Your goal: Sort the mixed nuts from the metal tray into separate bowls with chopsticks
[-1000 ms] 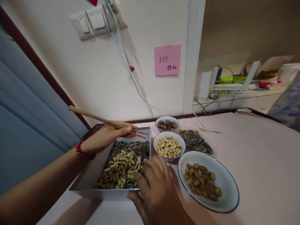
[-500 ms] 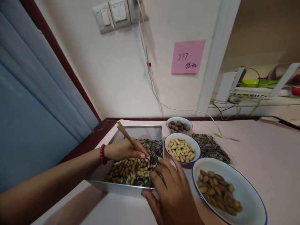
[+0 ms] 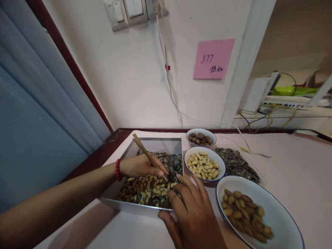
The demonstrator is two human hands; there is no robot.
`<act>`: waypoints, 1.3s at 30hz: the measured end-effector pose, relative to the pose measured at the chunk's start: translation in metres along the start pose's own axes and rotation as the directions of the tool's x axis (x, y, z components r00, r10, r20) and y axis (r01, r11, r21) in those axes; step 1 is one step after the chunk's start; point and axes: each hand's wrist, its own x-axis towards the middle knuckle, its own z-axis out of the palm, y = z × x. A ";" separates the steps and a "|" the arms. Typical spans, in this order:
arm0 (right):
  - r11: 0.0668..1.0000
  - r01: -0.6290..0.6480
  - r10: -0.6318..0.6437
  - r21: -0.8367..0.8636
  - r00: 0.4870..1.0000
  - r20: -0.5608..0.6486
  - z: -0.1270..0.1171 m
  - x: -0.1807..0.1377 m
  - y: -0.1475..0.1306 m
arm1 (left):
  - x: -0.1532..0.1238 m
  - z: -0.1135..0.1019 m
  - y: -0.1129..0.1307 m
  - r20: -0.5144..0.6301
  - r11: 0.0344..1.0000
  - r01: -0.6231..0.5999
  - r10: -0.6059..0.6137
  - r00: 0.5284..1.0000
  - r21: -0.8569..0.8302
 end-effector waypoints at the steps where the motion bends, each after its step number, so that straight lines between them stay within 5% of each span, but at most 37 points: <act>1: 1.000 0.006 -0.006 0.001 1.000 -0.008 -0.001 0.000 0.000 | -0.001 -0.001 0.001 -0.007 1.000 0.002 -0.002 1.000 -0.011; 20: 0.987 0.132 -0.132 -0.094 0.991 0.008 0.002 -0.005 0.009 | 0.003 0.011 -0.014 0.021 0.997 -0.052 0.053 0.998 -0.048; 29: 0.989 0.118 -0.118 -0.093 0.993 0.001 0.002 -0.005 0.007 | 0.003 0.014 -0.013 -0.028 0.922 0.096 -0.115 0.993 -0.375; 39: 0.988 0.123 -0.121 -0.088 0.992 0.028 0.001 -0.007 0.010 | -0.006 0.002 -0.009 -0.042 0.874 0.102 -0.138 0.989 -0.475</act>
